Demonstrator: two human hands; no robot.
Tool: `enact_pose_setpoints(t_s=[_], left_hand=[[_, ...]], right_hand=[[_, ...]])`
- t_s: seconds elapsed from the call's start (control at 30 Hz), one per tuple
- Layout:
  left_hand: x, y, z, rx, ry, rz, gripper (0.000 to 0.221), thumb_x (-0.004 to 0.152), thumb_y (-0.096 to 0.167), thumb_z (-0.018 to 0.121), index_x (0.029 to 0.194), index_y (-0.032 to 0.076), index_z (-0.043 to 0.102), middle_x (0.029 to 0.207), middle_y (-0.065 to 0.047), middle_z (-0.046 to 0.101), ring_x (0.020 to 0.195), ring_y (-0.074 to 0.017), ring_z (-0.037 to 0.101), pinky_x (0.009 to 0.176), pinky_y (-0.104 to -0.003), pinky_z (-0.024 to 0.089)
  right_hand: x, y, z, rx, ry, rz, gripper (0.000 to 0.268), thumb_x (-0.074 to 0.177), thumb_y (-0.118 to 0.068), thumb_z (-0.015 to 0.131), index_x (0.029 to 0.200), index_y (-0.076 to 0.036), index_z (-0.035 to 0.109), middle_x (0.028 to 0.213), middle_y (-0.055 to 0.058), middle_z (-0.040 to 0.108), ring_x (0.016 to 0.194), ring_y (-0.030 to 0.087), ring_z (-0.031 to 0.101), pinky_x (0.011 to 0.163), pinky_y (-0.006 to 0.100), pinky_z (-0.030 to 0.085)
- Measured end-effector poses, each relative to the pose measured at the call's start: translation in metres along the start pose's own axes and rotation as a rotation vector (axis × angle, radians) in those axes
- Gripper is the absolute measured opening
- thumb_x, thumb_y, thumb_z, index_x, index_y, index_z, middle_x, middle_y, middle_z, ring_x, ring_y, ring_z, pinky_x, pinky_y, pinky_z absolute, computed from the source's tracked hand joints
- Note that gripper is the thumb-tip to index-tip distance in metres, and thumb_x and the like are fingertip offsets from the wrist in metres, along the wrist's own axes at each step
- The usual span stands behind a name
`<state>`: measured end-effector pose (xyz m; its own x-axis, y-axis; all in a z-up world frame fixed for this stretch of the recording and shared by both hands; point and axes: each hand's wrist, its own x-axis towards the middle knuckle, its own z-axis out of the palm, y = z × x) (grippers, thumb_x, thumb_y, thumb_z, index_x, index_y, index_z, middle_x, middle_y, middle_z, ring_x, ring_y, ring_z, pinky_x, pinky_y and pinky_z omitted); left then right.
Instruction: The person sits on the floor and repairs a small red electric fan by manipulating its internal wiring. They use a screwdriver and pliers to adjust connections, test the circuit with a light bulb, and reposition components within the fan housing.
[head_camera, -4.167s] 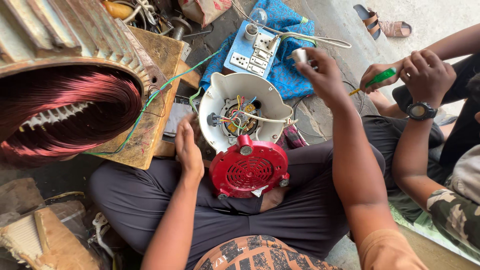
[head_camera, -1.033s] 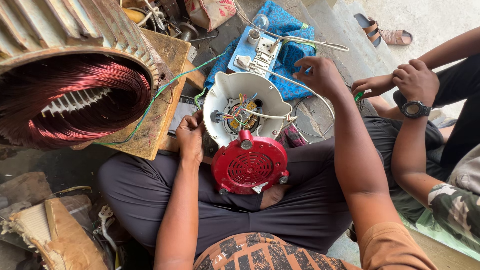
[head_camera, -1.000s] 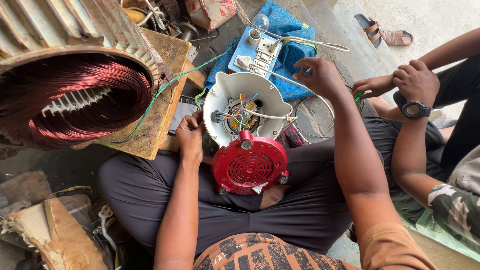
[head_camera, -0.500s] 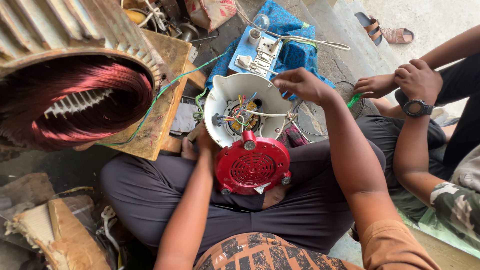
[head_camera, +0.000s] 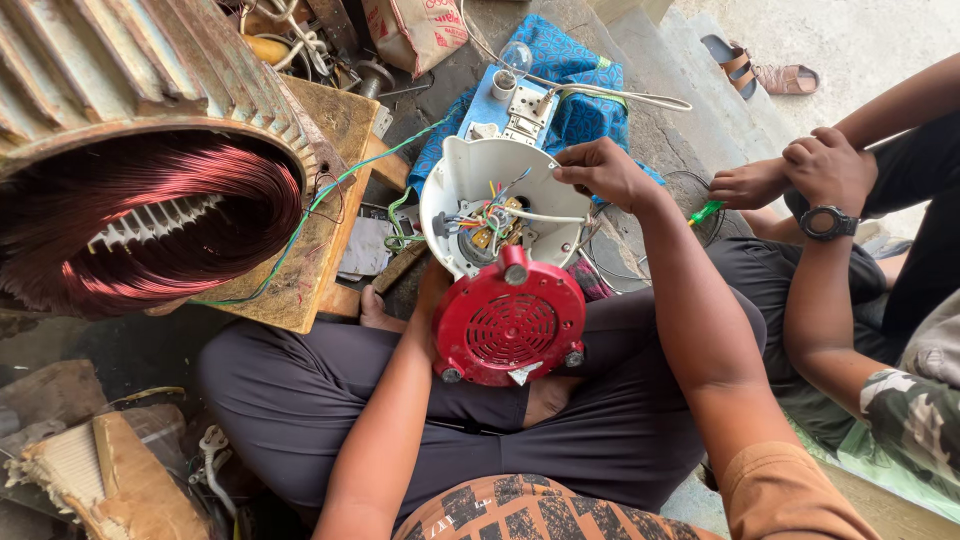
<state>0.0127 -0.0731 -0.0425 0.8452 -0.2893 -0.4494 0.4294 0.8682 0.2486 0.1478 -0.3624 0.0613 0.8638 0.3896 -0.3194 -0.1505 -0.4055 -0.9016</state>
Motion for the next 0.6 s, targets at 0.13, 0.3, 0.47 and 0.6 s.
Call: enact_pose_setpoints(t_s=[0.13,0.3,0.47,0.6], left_hand=[[0.004,-0.012,0.019,-0.068,-0.081,-0.019,0.021,0.1,0.006,0.054,0.12,0.005,0.06,0.112,-0.008,0.07,0.1,-0.0173,0.067,0.088,-0.032,0.054],[0.018,-0.014,0.033,-0.116,-0.077,0.073,0.023,0.1,0.008,0.054,0.122,0.005,0.06,0.114,-0.008,0.07,0.102,-0.0179,0.066,0.089,-0.032,0.054],[0.018,-0.016,0.028,-0.119,-0.051,0.095,0.025,0.101,0.01,0.054,0.124,0.005,0.059,0.116,-0.008,0.069,0.104,-0.0185,0.066,0.09,-0.033,0.054],[0.019,-0.02,0.027,-0.127,-0.036,0.101,0.027,0.101,0.011,0.053,0.126,0.005,0.059,0.118,-0.008,0.069,0.105,-0.0189,0.066,0.091,-0.033,0.054]], right_hand=[[0.006,0.013,-0.01,-0.03,0.018,-0.031,0.026,0.096,-0.022,0.071,0.111,-0.001,0.076,0.079,-0.004,0.065,0.07,0.004,0.053,0.063,0.026,0.045],[0.007,0.024,-0.017,0.038,0.017,-0.005,0.028,0.095,-0.021,0.072,0.114,-0.003,0.075,0.087,-0.004,0.07,0.075,0.004,0.058,0.067,0.024,0.048],[0.01,0.028,-0.016,0.028,-0.018,-0.031,0.028,0.096,-0.022,0.071,0.115,-0.001,0.075,0.088,-0.003,0.071,0.079,0.004,0.059,0.072,0.025,0.05],[0.012,0.026,-0.017,0.047,-0.02,0.011,0.03,0.096,-0.022,0.072,0.116,0.0,0.075,0.089,-0.002,0.071,0.079,0.006,0.06,0.072,0.026,0.049]])
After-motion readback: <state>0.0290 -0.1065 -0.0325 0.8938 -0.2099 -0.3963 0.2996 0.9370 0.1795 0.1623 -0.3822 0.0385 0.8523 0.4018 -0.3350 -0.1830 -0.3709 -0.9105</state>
